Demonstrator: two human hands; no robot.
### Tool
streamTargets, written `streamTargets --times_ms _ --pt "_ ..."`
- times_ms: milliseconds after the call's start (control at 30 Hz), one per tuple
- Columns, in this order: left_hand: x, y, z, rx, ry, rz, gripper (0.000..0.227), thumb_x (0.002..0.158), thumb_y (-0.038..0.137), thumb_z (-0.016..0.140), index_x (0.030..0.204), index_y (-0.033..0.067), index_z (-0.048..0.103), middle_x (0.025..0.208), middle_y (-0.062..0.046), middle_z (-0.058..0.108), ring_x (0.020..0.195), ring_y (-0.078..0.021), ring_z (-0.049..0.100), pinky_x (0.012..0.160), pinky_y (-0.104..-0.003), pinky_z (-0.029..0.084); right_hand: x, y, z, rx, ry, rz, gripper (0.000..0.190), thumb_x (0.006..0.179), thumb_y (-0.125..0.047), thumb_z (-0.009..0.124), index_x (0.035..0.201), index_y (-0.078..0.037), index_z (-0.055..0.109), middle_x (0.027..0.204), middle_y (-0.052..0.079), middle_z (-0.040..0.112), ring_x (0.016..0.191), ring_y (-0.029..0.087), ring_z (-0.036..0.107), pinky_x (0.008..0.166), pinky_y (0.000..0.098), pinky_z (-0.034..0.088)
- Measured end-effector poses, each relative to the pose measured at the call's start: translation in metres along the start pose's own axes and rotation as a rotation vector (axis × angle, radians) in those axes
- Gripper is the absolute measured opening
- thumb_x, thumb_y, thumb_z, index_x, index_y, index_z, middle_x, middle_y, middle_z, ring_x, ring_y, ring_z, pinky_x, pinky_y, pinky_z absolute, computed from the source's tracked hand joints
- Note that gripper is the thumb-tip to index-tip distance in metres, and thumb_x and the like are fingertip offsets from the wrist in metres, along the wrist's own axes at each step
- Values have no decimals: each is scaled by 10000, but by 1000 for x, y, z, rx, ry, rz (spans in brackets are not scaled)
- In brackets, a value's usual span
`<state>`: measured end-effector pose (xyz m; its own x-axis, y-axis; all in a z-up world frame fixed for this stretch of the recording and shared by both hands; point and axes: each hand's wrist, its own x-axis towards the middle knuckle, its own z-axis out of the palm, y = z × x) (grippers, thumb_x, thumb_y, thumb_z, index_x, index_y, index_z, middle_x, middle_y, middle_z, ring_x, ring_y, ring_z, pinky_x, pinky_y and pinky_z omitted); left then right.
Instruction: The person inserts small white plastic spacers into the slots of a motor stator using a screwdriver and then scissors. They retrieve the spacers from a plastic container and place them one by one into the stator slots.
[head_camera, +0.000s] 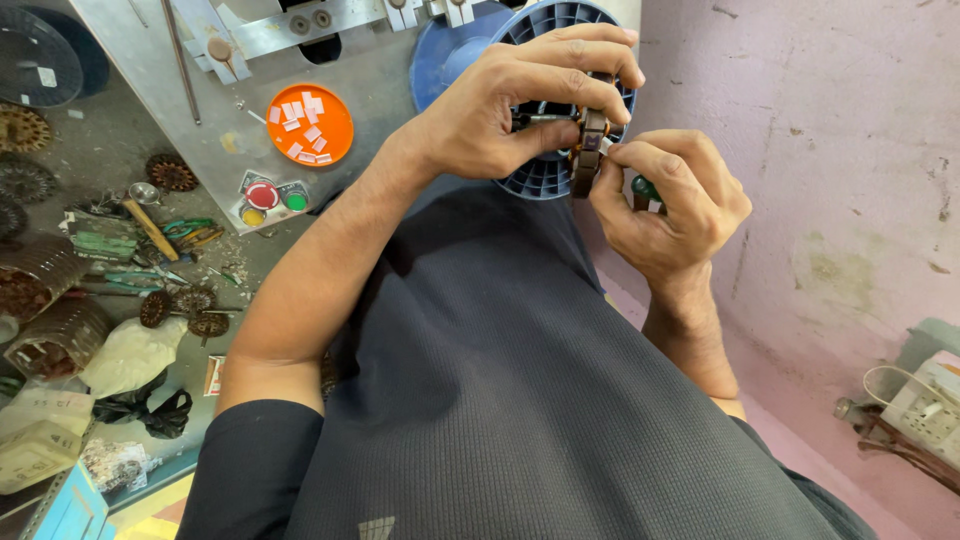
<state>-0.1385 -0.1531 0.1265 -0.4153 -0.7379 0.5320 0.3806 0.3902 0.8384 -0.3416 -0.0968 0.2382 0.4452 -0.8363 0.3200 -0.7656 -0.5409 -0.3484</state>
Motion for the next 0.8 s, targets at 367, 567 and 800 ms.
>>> streamTargets --times_ms 367,567,800 --pt "1 0 -1 -35 -16 10 302 918 -66 807 1181 43 707 1307 -50 635 1438 -274 512 1195 -377 490 9 -4 -8 -65 -108 -6 228 901 86 796 1026 -83 707 976 39 682 734 133 656 617 253 529" --pt "0 -1 -1 -34 -2 24 289 911 -69 807 1161 30 702 1312 -47 635 1452 -280 491 1217 -389 469 9 -9 -9 -95 -127 10 208 913 91 796 999 -75 702 945 31 680 746 136 655 630 259 525" --pt "0 0 -3 -62 -20 11 310 921 -44 814 1196 41 699 1304 -47 624 1439 -262 507 1188 -375 474 13 -9 -9 -49 -135 11 223 904 97 795 1024 -73 718 938 46 690 733 142 653 623 263 512"
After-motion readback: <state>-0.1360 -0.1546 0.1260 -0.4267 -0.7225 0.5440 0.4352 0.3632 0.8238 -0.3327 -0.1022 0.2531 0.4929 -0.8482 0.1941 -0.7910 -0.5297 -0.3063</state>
